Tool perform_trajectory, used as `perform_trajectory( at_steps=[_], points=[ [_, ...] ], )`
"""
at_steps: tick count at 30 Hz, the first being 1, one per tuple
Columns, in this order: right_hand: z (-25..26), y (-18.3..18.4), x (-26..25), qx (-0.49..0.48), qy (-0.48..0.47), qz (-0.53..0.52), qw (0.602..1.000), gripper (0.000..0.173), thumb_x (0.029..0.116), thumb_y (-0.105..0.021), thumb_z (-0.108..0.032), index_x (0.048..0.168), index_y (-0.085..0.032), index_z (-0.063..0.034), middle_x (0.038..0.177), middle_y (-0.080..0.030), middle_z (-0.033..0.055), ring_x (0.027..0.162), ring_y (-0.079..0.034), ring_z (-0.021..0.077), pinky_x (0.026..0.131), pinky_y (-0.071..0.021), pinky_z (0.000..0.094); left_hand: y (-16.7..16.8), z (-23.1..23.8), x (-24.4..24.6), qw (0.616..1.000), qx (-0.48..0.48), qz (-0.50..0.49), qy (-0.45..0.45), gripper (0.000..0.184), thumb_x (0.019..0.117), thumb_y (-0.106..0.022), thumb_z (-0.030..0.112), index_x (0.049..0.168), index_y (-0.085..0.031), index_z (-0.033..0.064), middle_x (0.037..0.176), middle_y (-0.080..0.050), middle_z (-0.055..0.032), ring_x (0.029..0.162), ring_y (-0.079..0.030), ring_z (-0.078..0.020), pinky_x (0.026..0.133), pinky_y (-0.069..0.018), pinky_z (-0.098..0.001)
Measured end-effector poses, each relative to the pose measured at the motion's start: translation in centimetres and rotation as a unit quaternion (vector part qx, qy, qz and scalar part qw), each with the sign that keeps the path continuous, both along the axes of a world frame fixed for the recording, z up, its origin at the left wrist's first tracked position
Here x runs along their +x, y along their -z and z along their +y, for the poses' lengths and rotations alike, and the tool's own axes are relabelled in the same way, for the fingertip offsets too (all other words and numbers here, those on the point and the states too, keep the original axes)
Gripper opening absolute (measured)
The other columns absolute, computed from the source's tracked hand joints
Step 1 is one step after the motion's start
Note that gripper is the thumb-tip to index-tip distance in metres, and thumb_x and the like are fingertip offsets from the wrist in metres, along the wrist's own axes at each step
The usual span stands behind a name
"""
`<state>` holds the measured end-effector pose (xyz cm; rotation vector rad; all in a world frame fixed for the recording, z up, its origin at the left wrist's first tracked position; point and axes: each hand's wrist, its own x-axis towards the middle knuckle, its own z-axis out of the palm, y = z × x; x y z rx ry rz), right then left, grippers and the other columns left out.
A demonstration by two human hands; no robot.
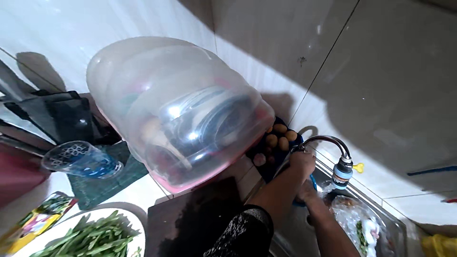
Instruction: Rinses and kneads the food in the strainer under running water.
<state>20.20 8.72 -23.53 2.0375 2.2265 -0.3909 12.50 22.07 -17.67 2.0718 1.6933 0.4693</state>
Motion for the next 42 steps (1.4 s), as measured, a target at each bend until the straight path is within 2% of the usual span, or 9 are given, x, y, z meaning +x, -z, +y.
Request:
perform_trajectory(
  at_steps=[3, 6, 9, 13, 22, 26, 30, 34, 42],
  points=[
    [1.3, 1.1, 1.0, -0.019, 0.036, 0.039, 0.998, 0.060, 0.0901, -0.061, -0.058, 0.131, -0.065, -0.0132, 0.130, -0.067, 0.0126, 0.126, -0.060, 0.0318, 0.106, -0.0481, 0.0575, -0.1, -0.3, -2.9, 0.994, -0.050, -0.063, 0.072, 0.049, 0.0991, -0.040, 0.066, 0.145, -0.046, 0.0509, 0.115, -0.074, -0.0027, 0.105, -0.071, -0.0289, 0.087, -0.0569, -0.0632],
    [2.3, 1.3, 3.3, -0.070, 0.057, 0.040, 0.995, 0.056, 0.0885, -0.066, -0.054, 0.126, -0.067, -0.0128, 0.125, -0.069, 0.0138, 0.119, -0.064, 0.0341, 0.100, -0.0514, 0.0614, -2.9, -4.6, -6.8, 0.990, -0.089, -0.058, 0.095, 0.081, 0.0922, -0.061, 0.052, 0.157, -0.013, 0.0592, 0.111, -0.074, -0.0064, 0.095, -0.072, -0.0304, 0.078, -0.0591, -0.0621],
    [2.6, 1.0, 5.4, -0.023, 0.047, 0.086, 0.995, 0.059, 0.0817, -0.076, -0.053, 0.128, -0.066, -0.0171, 0.124, -0.070, 0.0094, 0.116, -0.066, 0.0289, 0.098, -0.0537, 0.0582, -4.9, -11.6, -11.6, 0.995, -0.049, -0.024, 0.083, 0.073, 0.0900, -0.065, 0.052, 0.156, -0.033, 0.0459, 0.110, -0.073, -0.0042, 0.096, -0.072, -0.0276, 0.078, -0.0605, -0.0572],
    [3.1, -2.2, 4.1, -0.023, 0.100, 0.068, 0.992, 0.046, 0.0833, -0.075, -0.044, 0.122, -0.070, -0.0197, 0.118, -0.072, 0.0090, 0.109, -0.069, 0.0296, 0.093, -0.0561, 0.0603, -3.5, -18.3, -16.0, 0.985, -0.111, 0.091, 0.098, 0.055, 0.0835, -0.069, 0.055, 0.123, -0.067, 0.0158, 0.110, -0.071, -0.0111, 0.100, -0.069, -0.0341, 0.077, -0.0581, -0.0612],
    [3.6, -2.7, 4.5, -0.005, 0.044, 0.115, 0.992, 0.051, 0.0889, -0.070, -0.038, 0.137, -0.059, -0.0246, 0.126, -0.069, 0.0052, 0.116, -0.067, 0.0245, 0.097, -0.0559, 0.0552, -6.2, -14.7, -17.5, 0.990, -0.080, -0.043, 0.103, 0.059, 0.0917, -0.064, 0.043, 0.148, -0.049, 0.0358, 0.124, -0.069, -0.0059, 0.109, -0.069, -0.0281, 0.089, -0.0588, -0.0576],
    [4.3, -1.8, 5.1, -0.015, 0.059, 0.079, 0.995, 0.040, 0.0826, -0.075, -0.033, 0.120, -0.069, -0.0236, 0.109, -0.073, 0.0057, 0.099, -0.071, 0.0262, 0.085, -0.0584, 0.0593, -6.0, -8.8, -13.5, 0.987, -0.042, -0.123, 0.093, 0.059, 0.1015, -0.053, 0.039, 0.156, -0.033, 0.0446, 0.125, -0.069, -0.0065, 0.108, -0.070, -0.0256, 0.090, -0.0600, -0.0520],
    [3.5, -3.2, 3.7, -0.014, 0.109, 0.096, 0.989, 0.026, 0.0829, -0.074, -0.033, 0.107, -0.072, -0.0226, 0.100, -0.074, 0.0050, 0.086, -0.073, 0.0244, 0.073, -0.0617, 0.0571, -2.8, -2.0, -9.0, 0.972, 0.009, -0.214, 0.100, 0.046, 0.1062, -0.045, 0.042, 0.151, -0.043, 0.0467, 0.132, -0.067, 0.0010, 0.115, -0.067, -0.0143, 0.100, -0.0569, -0.0408],
    [2.6, -4.0, 2.1, -0.006, 0.111, 0.061, 0.992, 0.036, 0.0758, -0.077, -0.042, 0.107, -0.073, -0.0231, 0.103, -0.075, 0.0040, 0.095, -0.072, 0.0253, 0.082, -0.0583, 0.0595, 0.7, 1.0, -6.1, 0.964, -0.012, -0.257, 0.068, 0.035, 0.1032, -0.046, 0.055, 0.135, -0.060, 0.0488, 0.126, -0.069, 0.0107, 0.113, -0.066, -0.0062, 0.100, -0.0564, -0.0363],
    [2.6, -2.8, 3.1, -0.024, 0.078, 0.094, 0.992, 0.045, 0.0723, -0.080, -0.043, 0.113, -0.071, -0.0254, 0.106, -0.074, 0.0005, 0.098, -0.071, 0.0215, 0.085, -0.0591, 0.0574, 1.9, 1.5, -4.1, 0.905, -0.175, -0.378, 0.081, 0.031, 0.1036, -0.049, 0.050, 0.130, -0.064, 0.0435, 0.123, -0.071, 0.0056, 0.095, -0.073, -0.0151, 0.074, -0.0645, -0.0426]
  ],
)
